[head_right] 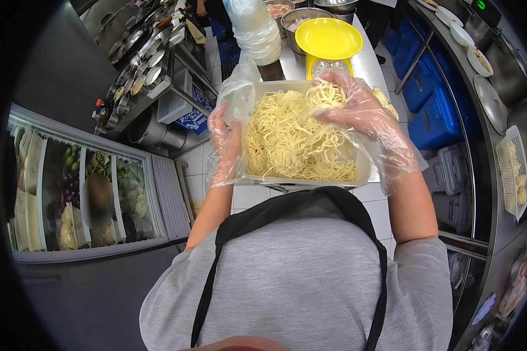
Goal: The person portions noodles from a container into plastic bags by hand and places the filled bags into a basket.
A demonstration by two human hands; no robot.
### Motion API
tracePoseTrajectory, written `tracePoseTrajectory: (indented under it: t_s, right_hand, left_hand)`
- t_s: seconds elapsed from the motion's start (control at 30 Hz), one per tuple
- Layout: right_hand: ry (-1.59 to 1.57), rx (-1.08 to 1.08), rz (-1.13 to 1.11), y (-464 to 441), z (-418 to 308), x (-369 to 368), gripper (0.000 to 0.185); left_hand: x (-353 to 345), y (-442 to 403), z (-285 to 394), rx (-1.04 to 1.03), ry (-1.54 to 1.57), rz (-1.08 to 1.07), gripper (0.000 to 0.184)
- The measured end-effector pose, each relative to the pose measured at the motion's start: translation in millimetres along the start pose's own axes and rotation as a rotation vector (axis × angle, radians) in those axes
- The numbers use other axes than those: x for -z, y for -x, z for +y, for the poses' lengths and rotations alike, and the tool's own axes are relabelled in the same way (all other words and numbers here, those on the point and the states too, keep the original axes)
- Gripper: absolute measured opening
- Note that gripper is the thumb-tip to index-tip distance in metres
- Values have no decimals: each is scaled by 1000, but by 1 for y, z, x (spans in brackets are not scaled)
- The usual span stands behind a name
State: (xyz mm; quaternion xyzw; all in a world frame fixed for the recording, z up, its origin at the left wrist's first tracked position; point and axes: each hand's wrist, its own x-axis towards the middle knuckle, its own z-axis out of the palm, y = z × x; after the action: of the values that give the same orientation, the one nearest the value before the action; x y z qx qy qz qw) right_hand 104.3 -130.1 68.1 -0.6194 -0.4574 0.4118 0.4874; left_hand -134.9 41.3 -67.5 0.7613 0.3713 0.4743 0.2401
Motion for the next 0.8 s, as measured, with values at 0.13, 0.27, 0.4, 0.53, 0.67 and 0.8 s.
tracePoseTrajectory:
  t_s: [0.13, 0.27, 0.4, 0.53, 0.67, 0.8]
  right_hand:
    - [383, 27, 39, -1, 46, -17, 77]
    - [853, -209, -133, -2, 111, -31, 78]
    - [173, 23, -26, 5, 99, -5, 63]
    - [-427, 181, 18, 5, 13, 9, 51]
    - [-456, 67, 235, 2, -37, 4, 60]
    - [-728, 353, 242, -14, -14, -43, 59]
  left_hand:
    - [1, 0, 6, 9, 21, 3, 48]
    - [1, 1, 7, 13, 38, 15, 47]
    - [-1, 0, 0, -48, -52, 20, 47]
    - [-3, 0, 11, -98, -13, 19, 47]
    - [4, -7, 64, -26, 60, -178, 49]
    - [-22, 13, 67, -144, 173, -450, 45]
